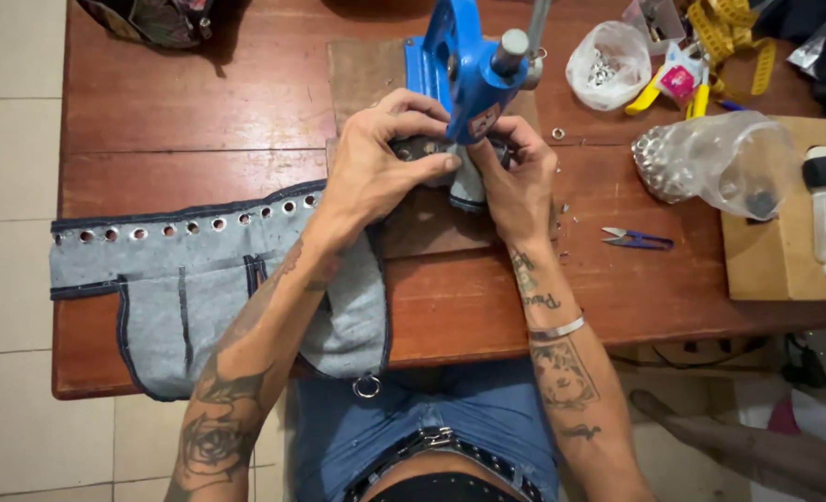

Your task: Installing metal grommets into a denim garment using a manual press

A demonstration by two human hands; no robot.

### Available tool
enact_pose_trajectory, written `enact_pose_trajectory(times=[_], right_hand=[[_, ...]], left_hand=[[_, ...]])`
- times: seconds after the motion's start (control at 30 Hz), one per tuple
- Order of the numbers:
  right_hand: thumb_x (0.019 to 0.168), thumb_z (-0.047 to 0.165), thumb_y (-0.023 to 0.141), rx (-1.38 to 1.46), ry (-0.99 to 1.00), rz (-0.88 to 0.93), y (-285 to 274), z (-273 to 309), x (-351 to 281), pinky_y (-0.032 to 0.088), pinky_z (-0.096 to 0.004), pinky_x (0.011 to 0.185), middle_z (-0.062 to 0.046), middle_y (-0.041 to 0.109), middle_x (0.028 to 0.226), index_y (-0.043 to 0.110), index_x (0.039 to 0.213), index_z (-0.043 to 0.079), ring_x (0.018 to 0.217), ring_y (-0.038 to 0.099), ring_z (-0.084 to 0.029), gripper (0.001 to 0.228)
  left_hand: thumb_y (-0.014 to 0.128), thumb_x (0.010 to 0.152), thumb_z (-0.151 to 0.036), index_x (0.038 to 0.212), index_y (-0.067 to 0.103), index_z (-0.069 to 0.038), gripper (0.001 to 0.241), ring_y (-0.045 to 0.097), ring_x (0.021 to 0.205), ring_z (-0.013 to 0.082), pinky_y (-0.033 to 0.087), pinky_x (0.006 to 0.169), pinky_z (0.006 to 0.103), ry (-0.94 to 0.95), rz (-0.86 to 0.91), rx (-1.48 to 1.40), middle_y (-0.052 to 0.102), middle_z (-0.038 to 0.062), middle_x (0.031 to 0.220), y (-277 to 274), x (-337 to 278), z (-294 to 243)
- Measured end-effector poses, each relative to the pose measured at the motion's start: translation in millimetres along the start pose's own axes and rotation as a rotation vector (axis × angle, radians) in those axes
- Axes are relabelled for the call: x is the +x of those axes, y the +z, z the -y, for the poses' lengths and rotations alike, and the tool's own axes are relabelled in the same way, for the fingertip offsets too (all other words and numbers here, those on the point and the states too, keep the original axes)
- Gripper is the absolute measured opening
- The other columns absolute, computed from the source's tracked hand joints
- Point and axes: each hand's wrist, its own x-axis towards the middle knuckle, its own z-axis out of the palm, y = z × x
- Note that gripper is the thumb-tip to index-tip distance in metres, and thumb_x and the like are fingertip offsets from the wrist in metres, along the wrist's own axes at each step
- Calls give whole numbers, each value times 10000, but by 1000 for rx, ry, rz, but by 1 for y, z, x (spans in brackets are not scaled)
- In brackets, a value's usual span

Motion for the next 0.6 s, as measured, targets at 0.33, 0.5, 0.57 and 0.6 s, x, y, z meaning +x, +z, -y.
enact_pose_trajectory(times=[0.33, 0.5, 0.57, 0.6], right_hand=[[1178, 283, 907, -36, -19, 9, -3, -3, 2, 572, -237, 874, 36, 820, 1095, 845, 1226, 122, 991, 651, -27, 178], [1086, 297, 977, 328, 198, 73, 0, -6, 8, 668, -235, 858, -76, 904, 1156, 716, 1308, 117, 974, 816, -77, 386], [1090, 284, 976, 338, 191, 70, 2, -5, 3, 661, -238, 858, -79, 903, 1160, 707, 1298, 115, 979, 807, -74, 380], [1093, 271, 976, 348, 166, 62, 3, -3, 6, 654, -242, 858, -82, 903, 1163, 698, 1288, 112, 983, 799, -71, 375]], left_hand=[[1064, 994, -186, 1060, 951, -124, 144, 841, 1147, 123, 637, 1007, 276, -104, -55, -118, 916, 35, 1285, 7, 2, -4], [1028, 1073, -186, 1299, 928, -59, 278, 805, 1237, 171, 634, 1107, 283, -13, -2, -211, 856, 92, 1356, 10, -3, 18], [996, 1114, -197, 1356, 917, -84, 278, 790, 1274, 191, 619, 1124, 316, 26, 8, -169, 835, 97, 1384, 12, -9, 21], [963, 1155, -208, 1412, 906, -108, 281, 774, 1311, 210, 604, 1141, 348, 85, 22, -125, 814, 102, 1412, 12, -6, 22]])
